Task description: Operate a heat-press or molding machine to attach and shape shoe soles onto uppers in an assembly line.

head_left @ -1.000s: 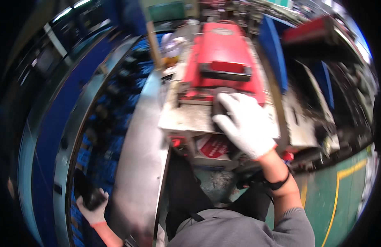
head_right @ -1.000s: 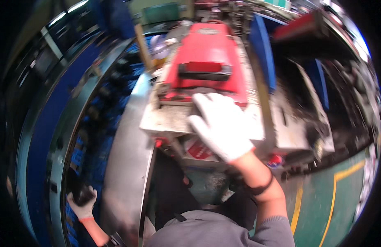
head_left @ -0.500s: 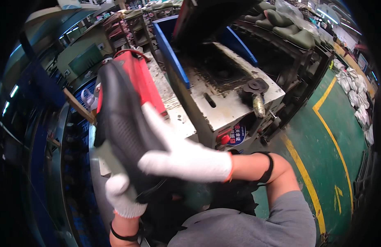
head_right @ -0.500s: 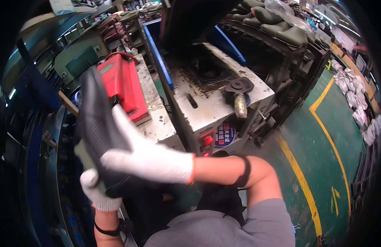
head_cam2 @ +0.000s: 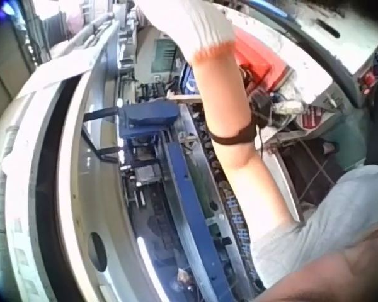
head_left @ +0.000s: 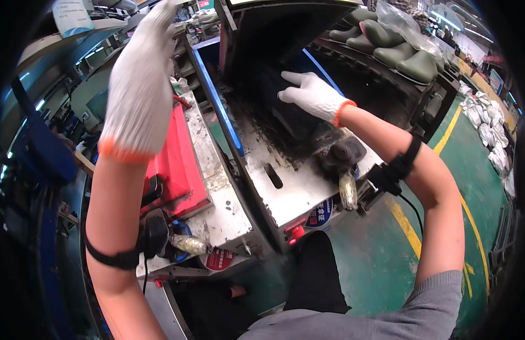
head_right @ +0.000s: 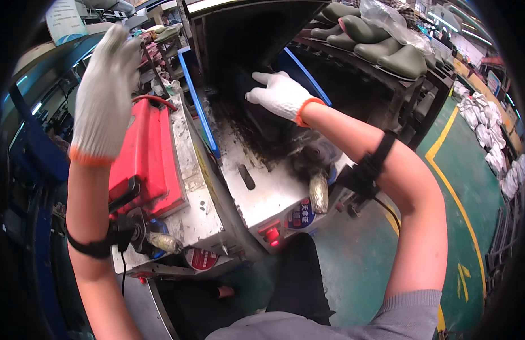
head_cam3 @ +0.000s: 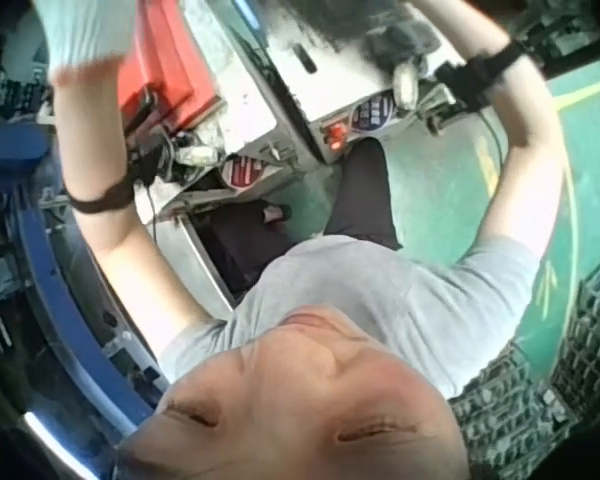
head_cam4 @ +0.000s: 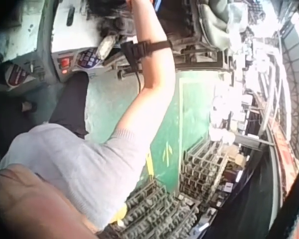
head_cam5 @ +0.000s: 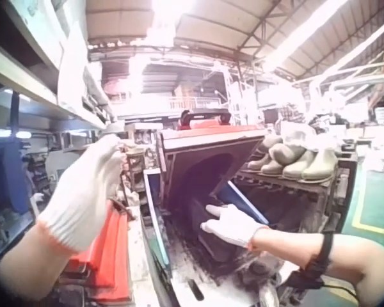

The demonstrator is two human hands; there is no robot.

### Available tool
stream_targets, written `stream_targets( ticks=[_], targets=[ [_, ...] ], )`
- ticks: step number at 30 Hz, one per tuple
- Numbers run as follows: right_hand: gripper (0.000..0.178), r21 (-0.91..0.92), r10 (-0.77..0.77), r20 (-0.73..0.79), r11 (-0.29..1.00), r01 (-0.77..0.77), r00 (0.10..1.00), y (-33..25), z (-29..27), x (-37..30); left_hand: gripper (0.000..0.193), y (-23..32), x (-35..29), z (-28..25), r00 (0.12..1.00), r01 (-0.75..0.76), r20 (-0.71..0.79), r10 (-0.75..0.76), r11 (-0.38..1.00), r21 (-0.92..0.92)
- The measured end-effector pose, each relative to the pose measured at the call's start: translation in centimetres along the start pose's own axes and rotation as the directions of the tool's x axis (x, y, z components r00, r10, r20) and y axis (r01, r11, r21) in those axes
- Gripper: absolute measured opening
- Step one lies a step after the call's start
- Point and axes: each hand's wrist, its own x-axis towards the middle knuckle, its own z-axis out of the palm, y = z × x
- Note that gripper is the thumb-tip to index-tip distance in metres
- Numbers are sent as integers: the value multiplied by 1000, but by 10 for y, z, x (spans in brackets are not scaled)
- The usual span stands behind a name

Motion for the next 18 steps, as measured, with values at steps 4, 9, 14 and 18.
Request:
stream_targets(
  ticks=[4,9,14,18],
  targets=[
    [72,-371,193,-63,906,-202,979,48,9,25,39,-70,109,48,955,-286,-4,296,926,247],
    [87,-541,271,159,828,-146,949,101,33,40,43,-76,161,77,980,-142,169,102,959,246],
    [104,-536,347,289,831,-149,892,91,17,42,44,-63,195,86,911,-291,403,91,834,469],
    [109,-502,337,359,856,-124,870,90,15,48,58,-59,231,98,788,-513,603,120,669,537]
  ],
)
